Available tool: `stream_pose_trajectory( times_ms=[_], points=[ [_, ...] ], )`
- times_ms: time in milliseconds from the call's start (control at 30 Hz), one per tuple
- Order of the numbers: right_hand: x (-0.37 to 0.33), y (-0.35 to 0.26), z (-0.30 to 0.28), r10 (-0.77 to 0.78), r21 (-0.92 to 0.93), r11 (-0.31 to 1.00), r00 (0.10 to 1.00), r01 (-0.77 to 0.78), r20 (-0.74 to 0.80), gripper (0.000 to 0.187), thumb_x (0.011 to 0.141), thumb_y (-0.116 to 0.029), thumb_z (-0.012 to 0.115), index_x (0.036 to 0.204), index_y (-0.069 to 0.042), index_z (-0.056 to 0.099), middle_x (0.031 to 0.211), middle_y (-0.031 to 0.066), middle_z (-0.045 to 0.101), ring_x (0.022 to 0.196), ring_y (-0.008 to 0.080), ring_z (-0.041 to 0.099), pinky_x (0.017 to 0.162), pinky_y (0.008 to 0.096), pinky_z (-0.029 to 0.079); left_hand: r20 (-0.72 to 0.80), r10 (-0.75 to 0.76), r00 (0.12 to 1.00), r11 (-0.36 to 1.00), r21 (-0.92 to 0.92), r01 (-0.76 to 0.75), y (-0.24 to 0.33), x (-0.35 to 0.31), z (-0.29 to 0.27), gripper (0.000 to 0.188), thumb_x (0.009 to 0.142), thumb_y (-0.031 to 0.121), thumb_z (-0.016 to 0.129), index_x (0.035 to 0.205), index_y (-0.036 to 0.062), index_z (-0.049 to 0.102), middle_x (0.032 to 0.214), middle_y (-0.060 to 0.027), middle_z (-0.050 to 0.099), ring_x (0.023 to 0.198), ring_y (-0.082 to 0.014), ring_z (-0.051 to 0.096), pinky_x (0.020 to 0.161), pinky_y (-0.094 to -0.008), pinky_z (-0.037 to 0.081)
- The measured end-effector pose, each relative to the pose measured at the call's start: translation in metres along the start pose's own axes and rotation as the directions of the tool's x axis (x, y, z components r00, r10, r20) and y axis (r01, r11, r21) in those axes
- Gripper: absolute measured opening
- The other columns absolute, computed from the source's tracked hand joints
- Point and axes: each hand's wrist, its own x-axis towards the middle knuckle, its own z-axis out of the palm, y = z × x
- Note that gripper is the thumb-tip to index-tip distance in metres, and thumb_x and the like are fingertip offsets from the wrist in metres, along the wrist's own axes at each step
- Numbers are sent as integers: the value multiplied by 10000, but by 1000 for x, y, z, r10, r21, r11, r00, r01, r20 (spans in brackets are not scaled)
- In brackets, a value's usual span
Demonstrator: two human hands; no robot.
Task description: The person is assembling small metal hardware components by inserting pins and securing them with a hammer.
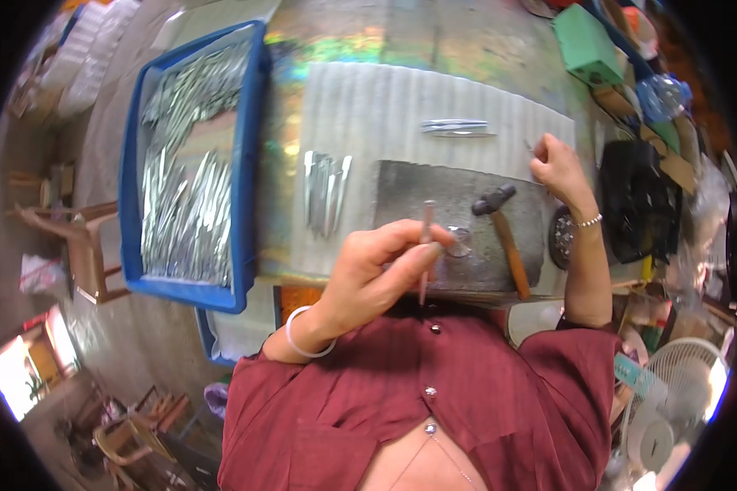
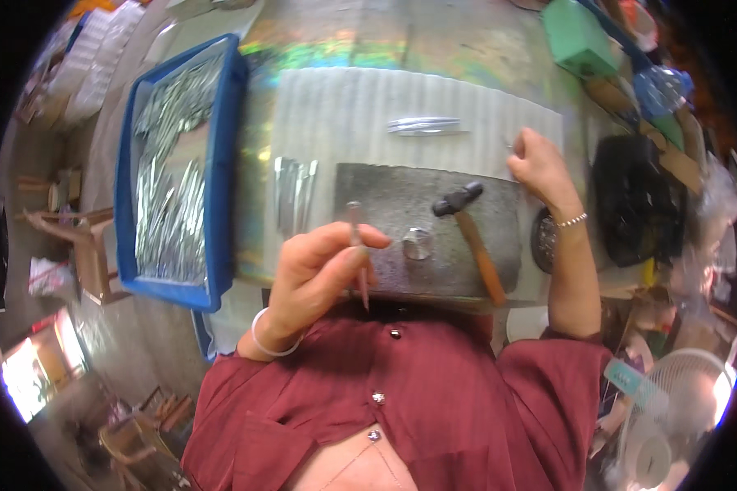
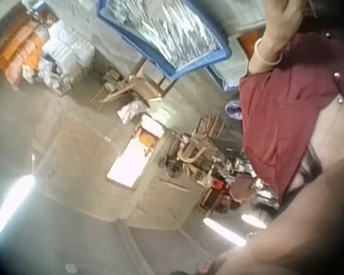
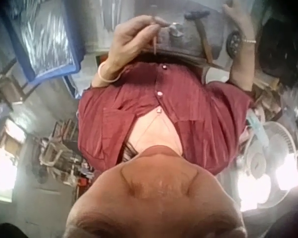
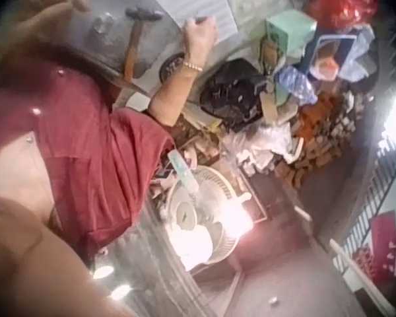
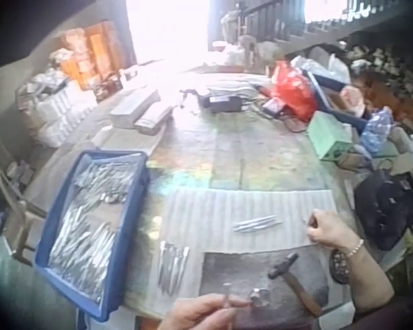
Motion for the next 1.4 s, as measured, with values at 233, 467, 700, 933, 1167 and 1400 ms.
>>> stream_pose_trajectory(
  times_ms=[233,467,700,933,1167,1400],
  points=[
    [-37,3,-45,179,435,890,982,-138,-54,260,767,-25,558,1021,30,565,849,39,571,759,106,532,662,246,444,47,402,914,898,177,-404,-18,11,1,212,888,-14,564,1098,-29,586,830,-16,610,745,-57,563,656,-207,449],
    [-107,-132,-67,38,767,642,999,-15,-13,99,897,-28,502,980,-5,550,820,37,583,580,33,453,523,167,378,40,135,990,988,-87,-131,-21,5,7,263,891,-4,574,1153,-17,551,872,-36,621,775,-70,575,698,-227,471],
    [-126,-180,-44,-72,901,424,988,-94,137,165,916,-26,500,1067,6,559,811,66,609,590,54,504,526,161,394,60,143,988,982,-133,-134,-25,1,4,182,903,-5,557,1080,-29,590,907,-42,622,817,-74,583,731,-216,482],
    [-125,-184,-36,-62,951,231,972,-205,225,147,888,18,533,1033,24,554,812,59,594,584,71,568,527,178,446,26,87,996,990,-112,-84,-22,-5,5,162,897,-41,536,1053,-36,581,946,-59,612,855,-96,585,765,-233,490],
    [-132,-182,-23,-48,966,256,997,-43,57,127,865,29,589,988,32,555,807,43,575,618,73,603,539,179,467,12,111,994,993,-27,-111,-31,-4,16,119,882,-7,593,998,-20,573,874,-59,656,801,-75,596,713,-220,491],
    [-130,-174,-24,-147,783,570,968,250,-202,108,810,16,654,910,22,613,744,91,599,581,120,580,518,226,446,73,101,992,993,59,-106,-27,-2,24,119,880,-8,596,991,-23,558,863,-76,675,819,-89,634,698,-219,499]
  ],
)
